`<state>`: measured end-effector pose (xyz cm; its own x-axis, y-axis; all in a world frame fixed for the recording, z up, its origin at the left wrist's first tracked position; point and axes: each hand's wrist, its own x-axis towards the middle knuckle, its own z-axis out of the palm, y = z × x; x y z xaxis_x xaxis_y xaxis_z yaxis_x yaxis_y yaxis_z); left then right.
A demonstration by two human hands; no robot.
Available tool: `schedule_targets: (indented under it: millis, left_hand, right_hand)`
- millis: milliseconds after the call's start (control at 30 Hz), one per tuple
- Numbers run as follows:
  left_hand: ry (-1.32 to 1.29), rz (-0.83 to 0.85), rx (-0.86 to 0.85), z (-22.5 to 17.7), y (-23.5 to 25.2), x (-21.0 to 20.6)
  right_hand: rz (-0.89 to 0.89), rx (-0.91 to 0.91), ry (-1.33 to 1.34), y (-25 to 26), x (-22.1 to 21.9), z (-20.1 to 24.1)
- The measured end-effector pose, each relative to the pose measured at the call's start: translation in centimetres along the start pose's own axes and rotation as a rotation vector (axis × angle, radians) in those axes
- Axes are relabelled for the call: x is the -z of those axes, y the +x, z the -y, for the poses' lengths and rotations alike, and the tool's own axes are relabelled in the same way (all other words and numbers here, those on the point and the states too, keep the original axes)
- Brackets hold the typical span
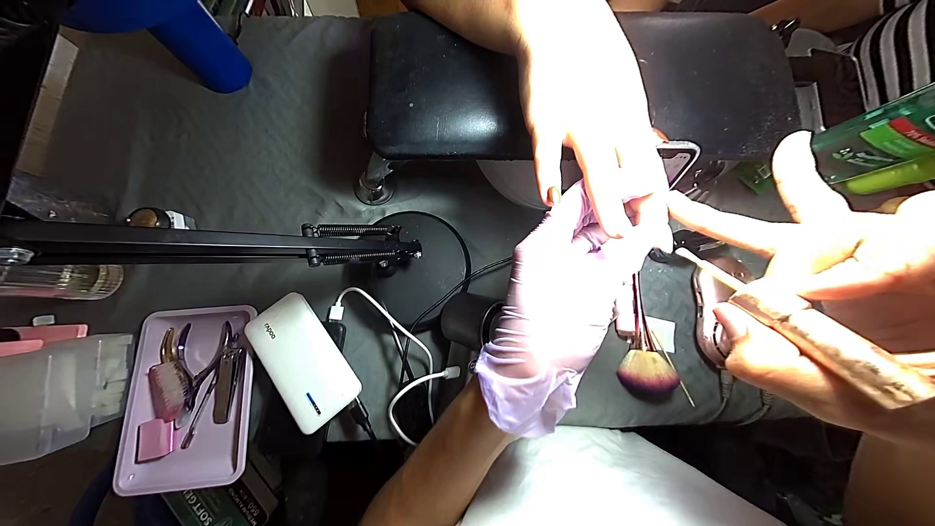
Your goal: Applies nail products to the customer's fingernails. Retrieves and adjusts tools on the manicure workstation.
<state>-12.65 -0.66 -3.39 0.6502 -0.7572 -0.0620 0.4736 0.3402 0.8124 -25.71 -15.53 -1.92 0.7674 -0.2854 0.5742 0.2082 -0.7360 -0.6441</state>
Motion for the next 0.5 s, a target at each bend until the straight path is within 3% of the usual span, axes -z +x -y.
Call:
schedule_targets:
  millis: [500]
  left_hand:
    - [-0.024, -0.003, 0.041, 0.08, 0.01, 0.18]
  right_hand:
    - [-0.034, 0.016, -0.118, 0.19, -0.81, 0.39]
